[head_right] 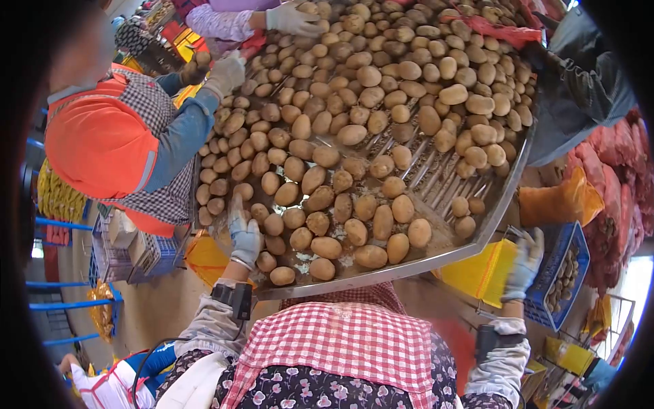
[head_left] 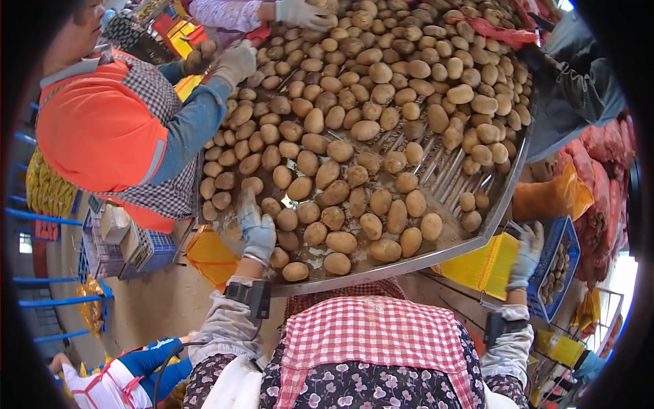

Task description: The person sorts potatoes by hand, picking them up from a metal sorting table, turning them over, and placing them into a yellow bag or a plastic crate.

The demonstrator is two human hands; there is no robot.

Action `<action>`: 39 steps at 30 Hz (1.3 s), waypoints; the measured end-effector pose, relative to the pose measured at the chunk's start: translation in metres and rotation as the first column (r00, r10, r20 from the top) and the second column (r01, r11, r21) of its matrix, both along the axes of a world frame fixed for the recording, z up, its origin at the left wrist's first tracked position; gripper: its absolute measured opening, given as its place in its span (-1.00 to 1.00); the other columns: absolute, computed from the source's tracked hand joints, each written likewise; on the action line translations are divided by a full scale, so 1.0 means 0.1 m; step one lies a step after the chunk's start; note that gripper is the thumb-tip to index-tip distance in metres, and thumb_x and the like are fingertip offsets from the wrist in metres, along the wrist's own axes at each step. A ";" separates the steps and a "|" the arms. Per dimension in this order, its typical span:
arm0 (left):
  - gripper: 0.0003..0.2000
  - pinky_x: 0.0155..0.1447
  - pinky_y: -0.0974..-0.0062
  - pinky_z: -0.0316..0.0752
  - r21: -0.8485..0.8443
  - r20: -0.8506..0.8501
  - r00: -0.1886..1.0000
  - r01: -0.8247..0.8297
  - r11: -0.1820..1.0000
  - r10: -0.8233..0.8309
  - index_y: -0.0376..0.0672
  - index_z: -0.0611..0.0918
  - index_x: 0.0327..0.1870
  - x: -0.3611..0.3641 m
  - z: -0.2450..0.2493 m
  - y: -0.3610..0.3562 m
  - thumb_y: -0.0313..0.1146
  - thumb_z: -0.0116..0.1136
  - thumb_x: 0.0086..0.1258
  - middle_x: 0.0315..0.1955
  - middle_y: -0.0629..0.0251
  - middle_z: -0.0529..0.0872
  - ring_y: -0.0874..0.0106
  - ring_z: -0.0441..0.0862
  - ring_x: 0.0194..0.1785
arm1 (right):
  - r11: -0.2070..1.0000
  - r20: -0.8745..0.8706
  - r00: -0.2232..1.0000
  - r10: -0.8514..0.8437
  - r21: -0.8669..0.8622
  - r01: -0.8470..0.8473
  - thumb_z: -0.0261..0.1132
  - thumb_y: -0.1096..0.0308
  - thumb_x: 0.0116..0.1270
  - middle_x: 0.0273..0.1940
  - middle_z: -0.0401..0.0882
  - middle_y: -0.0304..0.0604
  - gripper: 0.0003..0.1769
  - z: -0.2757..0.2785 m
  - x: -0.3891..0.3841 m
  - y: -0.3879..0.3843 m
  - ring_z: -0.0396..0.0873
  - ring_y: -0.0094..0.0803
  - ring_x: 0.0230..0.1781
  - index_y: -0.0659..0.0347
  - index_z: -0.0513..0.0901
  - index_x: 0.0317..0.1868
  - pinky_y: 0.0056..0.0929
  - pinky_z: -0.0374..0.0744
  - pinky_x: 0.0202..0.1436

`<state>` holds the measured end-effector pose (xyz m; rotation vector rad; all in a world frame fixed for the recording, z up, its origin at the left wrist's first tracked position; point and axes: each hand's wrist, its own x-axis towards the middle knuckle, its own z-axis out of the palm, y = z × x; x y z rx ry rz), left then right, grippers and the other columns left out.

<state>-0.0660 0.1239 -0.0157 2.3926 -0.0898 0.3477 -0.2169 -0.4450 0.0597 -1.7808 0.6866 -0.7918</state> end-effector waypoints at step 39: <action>-0.20 0.55 -0.04 -0.16 0.420 -0.129 0.989 0.117 0.900 -0.069 -0.11 0.23 0.48 -0.22 0.38 -0.09 0.01 0.17 0.23 0.49 -0.03 0.09 -0.07 0.02 0.52 | 0.119 -0.642 0.382 0.664 -0.414 -0.902 0.24 0.00 0.20 0.45 0.04 0.25 -0.28 -0.40 1.90 2.81 -0.03 0.37 0.46 0.03 0.39 0.37 0.14 0.03 0.50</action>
